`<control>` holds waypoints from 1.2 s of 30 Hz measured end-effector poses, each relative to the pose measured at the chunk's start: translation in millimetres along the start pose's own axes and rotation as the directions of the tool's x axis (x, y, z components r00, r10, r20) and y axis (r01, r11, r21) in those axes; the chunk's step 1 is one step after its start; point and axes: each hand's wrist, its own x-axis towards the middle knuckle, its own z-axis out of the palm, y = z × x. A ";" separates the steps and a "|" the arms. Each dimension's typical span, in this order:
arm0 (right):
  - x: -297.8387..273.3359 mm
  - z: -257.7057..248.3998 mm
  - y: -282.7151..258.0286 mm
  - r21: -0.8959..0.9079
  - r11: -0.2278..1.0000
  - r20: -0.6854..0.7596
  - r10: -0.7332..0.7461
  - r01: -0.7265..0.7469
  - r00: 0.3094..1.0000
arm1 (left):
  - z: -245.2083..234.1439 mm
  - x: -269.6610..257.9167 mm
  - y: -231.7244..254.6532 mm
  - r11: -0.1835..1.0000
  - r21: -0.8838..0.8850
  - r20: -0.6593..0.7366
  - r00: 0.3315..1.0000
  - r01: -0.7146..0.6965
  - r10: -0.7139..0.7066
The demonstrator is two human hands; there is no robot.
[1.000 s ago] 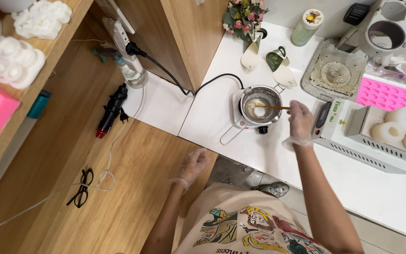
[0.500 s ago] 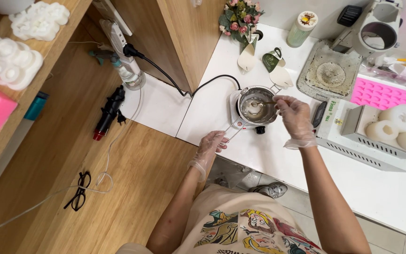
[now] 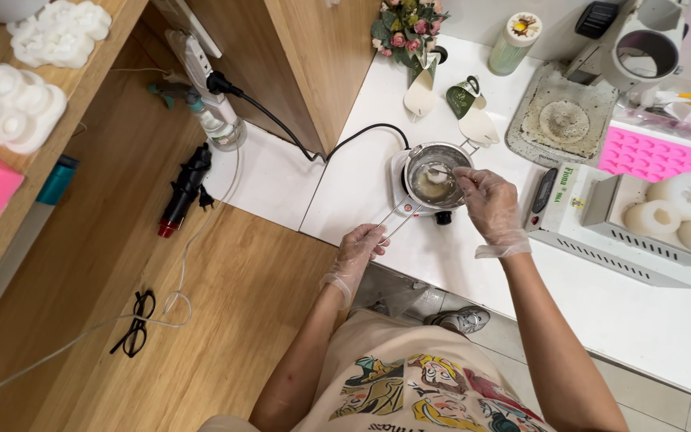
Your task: Stirring melting wax in a pot and organizing silicone candle molds on a shelf.
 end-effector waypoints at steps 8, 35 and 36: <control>-11.8 -5.1 -10.1 -0.052 0.955 -0.070 0.289 -0.293 0.955 | -3.1 7.0 -18.2 1.000 0.025 0.002 1.000 0.001 -0.001; -4.4 16.8 58.6 0.280 0.914 -0.085 0.330 -0.295 0.940 | -9.7 4.7 -23.3 1.000 -0.014 -0.021 1.000 0.001 -0.002; -8.4 12.6 58.2 0.277 0.918 -0.076 0.315 -0.284 0.946 | -12.5 11.0 -35.7 1.000 -0.023 -0.032 0.999 -0.010 0.009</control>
